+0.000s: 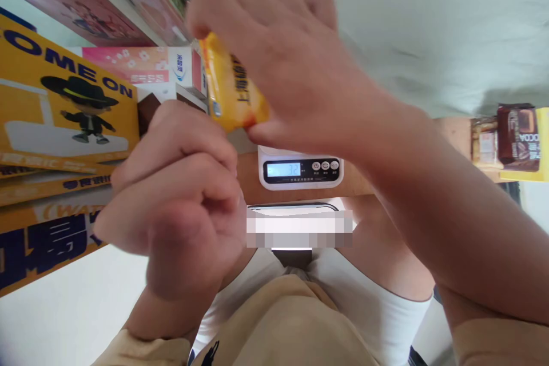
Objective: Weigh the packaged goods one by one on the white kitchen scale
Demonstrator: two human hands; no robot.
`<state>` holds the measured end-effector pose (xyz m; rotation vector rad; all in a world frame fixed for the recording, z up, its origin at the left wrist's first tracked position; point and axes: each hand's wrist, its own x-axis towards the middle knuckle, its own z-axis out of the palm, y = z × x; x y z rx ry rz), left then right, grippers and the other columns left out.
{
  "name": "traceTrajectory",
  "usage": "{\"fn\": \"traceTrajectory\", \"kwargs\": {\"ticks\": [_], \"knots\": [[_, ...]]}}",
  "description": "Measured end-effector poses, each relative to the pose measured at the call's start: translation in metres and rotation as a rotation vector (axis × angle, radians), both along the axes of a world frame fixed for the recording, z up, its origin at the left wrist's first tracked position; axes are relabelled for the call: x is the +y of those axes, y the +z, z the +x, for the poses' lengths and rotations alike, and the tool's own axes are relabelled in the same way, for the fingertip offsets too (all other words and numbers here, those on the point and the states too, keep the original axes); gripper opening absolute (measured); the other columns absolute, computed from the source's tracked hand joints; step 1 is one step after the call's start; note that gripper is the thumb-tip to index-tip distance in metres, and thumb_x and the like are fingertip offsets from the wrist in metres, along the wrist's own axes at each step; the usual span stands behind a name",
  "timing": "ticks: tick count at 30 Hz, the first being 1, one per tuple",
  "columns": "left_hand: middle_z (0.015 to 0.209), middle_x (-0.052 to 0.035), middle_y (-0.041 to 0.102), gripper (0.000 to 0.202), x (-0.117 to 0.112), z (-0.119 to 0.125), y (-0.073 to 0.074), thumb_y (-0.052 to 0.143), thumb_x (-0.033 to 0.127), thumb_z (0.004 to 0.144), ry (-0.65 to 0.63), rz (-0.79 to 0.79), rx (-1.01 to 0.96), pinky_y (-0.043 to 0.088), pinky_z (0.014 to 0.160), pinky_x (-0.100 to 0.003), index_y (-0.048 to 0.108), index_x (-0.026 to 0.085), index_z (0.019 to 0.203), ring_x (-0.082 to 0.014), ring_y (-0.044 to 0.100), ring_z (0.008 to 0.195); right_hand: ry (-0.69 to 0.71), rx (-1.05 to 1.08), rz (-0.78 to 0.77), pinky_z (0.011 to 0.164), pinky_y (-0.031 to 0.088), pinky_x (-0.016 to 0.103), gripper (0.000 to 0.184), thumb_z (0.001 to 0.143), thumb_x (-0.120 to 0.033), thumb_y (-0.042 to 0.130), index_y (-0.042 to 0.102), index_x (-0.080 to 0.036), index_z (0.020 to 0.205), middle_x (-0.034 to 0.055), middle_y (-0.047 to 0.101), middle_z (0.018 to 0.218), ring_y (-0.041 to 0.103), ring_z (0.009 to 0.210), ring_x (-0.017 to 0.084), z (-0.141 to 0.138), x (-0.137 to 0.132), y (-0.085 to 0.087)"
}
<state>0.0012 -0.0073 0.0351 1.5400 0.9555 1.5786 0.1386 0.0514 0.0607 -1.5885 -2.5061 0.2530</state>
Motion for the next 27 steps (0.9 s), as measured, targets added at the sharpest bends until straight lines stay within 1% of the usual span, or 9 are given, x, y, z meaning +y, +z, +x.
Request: {"fn": "traceTrajectory", "kwargs": {"ticks": [2, 4, 7, 10, 13, 17, 19, 22, 27], "knots": [[0.079, 0.008, 0.064, 0.065, 0.006, -0.001, -0.011, 0.018, 0.045, 0.107, 0.02, 0.08, 0.056, 0.058, 0.071, -0.041, 0.036, 0.011, 0.055, -0.015, 0.073, 0.109, -0.044, 0.114, 0.011, 0.109, 0.041, 0.057, 0.066, 0.078, -0.043, 0.059, 0.044, -0.03, 0.141, 0.002, 0.053, 0.144, 0.052, 0.136, 0.033, 0.021, -0.02, -0.003], [0.098, 0.0127, 0.07, 0.06, 0.014, 0.002, -0.02, 0.018, 0.041, 0.105, -0.031, 0.074, 0.11, 0.062, 0.076, -0.032, 0.047, 0.009, 0.063, -0.0198, 0.067, 0.126, -0.117, 0.184, 0.025, 0.111, 0.043, 0.053, 0.065, 0.077, -0.041, 0.062, 0.044, -0.033, 0.14, 0.0006, 0.055, 0.142, 0.052, 0.137, 0.03, 0.038, -0.038, -0.011], [0.102, 0.0037, 0.071, 0.015, 0.022, 0.01, -0.029, 0.068, 0.034, 0.094, -0.117, -0.133, 0.123, 0.062, 0.076, -0.03, 0.064, 0.02, 0.096, -0.0181, 0.072, 0.107, -0.157, 0.197, 0.099, 0.109, 0.046, 0.05, 0.062, 0.078, -0.036, 0.063, 0.044, -0.035, 0.137, 0.0003, 0.058, 0.139, 0.054, 0.134, 0.027, 0.051, -0.054, -0.024], [0.099, 0.001, 0.071, 0.021, 0.023, 0.021, -0.034, 0.07, 0.036, 0.092, -0.265, -0.384, 0.001, 0.059, 0.067, -0.027, 0.058, 0.028, 0.108, -0.0135, 0.071, 0.088, -0.116, 0.177, 0.16, 0.114, 0.044, 0.054, 0.064, 0.077, -0.029, 0.064, 0.043, -0.032, 0.137, 0.0016, 0.058, 0.141, 0.054, 0.135, 0.028, 0.054, -0.058, -0.03], [0.092, 0.0023, 0.071, 0.027, 0.024, 0.029, -0.037, 0.076, 0.032, 0.088, -0.314, -0.463, -0.134, 0.059, 0.064, -0.021, 0.056, 0.028, 0.106, -0.0102, 0.07, 0.081, -0.122, 0.203, 0.133, 0.123, 0.038, 0.055, 0.067, 0.077, -0.026, 0.065, 0.04, -0.031, 0.14, 0.0043, 0.051, 0.15, 0.044, 0.149, 0.029, 0.057, -0.056, -0.03], [0.088, 0.0025, 0.073, 0.042, 0.032, 0.032, -0.043, 0.082, 0.046, 0.08, -0.274, -0.471, -0.178, 0.061, 0.062, -0.022, 0.054, 0.026, 0.105, -0.0115, 0.072, 0.076, -0.147, 0.328, 0.046, 0.127, 0.035, 0.058, 0.072, 0.083, -0.051, 0.064, 0.035, -0.028, 0.145, 0.0106, 0.029, 0.164, 0.024, 0.161, 0.032, 0.064, -0.056, -0.033], [0.087, 0.0028, 0.074, 0.047, 0.036, 0.031, -0.045, 0.083, 0.05, 0.078, -0.242, -0.478, -0.172, 0.063, 0.064, -0.023, 0.053, 0.027, 0.105, -0.013, 0.073, 0.078, -0.242, 0.392, 0.086, 0.12, 0.043, 0.056, 0.066, 0.087, -0.054, 0.057, 0.036, -0.028, 0.144, 0.0108, 0.034, 0.161, 0.034, 0.155, 0.031, 0.067, -0.056, -0.037], [0.087, 0.0022, 0.075, 0.052, 0.037, 0.031, -0.045, 0.086, 0.052, 0.074, -0.208, -0.489, -0.158, 0.065, 0.067, -0.024, 0.053, 0.025, 0.105, -0.0143, 0.075, 0.081, -0.445, 0.428, 0.063, 0.11, 0.049, 0.049, 0.048, 0.094, -0.042, 0.046, 0.04, -0.029, 0.139, 0.0086, 0.054, 0.143, 0.057, 0.135, 0.025, 0.069, -0.056, -0.044], [0.09, 0.0011, 0.076, 0.045, 0.038, 0.032, -0.049, 0.082, 0.049, 0.079, -0.22, -0.498, -0.122, 0.064, 0.069, -0.022, 0.054, 0.023, 0.102, -0.013, 0.075, 0.082, -0.453, 0.543, -0.038, 0.103, 0.055, 0.039, 0.044, 0.095, -0.041, 0.046, 0.041, -0.03, 0.138, 0.0033, 0.06, 0.137, 0.069, 0.109, 0.017, 0.066, -0.059, -0.049]]}}
